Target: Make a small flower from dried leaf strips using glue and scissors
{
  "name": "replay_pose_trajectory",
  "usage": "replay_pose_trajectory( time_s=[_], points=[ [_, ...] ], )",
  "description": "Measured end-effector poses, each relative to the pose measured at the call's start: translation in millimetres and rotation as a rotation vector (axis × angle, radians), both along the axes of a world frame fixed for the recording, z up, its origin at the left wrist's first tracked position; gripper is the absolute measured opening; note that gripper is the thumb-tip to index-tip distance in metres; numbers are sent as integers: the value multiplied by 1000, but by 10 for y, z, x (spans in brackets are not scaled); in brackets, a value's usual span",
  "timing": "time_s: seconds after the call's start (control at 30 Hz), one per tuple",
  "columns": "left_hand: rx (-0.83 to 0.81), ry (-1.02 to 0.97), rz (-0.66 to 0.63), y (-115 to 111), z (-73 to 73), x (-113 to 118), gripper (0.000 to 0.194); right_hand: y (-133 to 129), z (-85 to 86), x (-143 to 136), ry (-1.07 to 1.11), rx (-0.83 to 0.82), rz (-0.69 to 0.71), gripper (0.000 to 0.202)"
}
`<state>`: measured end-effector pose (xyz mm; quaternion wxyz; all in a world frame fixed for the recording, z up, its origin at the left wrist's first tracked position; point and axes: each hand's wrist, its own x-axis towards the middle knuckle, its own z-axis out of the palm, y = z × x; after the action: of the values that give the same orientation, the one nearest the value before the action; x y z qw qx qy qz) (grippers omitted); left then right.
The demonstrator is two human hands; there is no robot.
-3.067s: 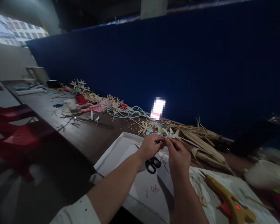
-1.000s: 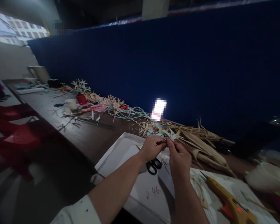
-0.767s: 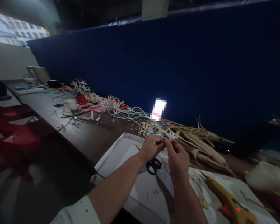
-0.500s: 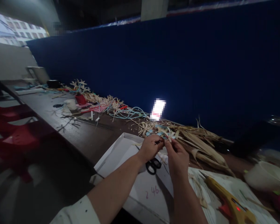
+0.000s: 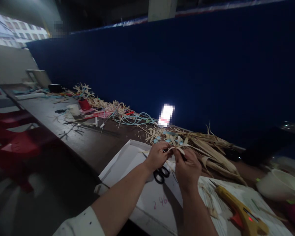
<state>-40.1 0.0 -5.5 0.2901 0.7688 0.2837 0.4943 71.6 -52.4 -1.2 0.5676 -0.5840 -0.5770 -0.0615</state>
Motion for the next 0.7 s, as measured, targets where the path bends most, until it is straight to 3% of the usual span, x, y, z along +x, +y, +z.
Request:
replay_pose_trajectory(
  time_s=[0.17,0.37,0.57,0.7],
  points=[
    [-19,-31,9,10,-34,16,9,-23,30,-33,-16,79,18,24],
    [7,-87,25,40,-72,37,14,-40,22,-57,67,-67,10,26],
    [52,-34,82,67,-100,52,12,1,-75,-28,232,-60,1,33],
    [73,-14,80,60,-89,40,11,4,-54,-33,274,-32,17,32]
  ],
)
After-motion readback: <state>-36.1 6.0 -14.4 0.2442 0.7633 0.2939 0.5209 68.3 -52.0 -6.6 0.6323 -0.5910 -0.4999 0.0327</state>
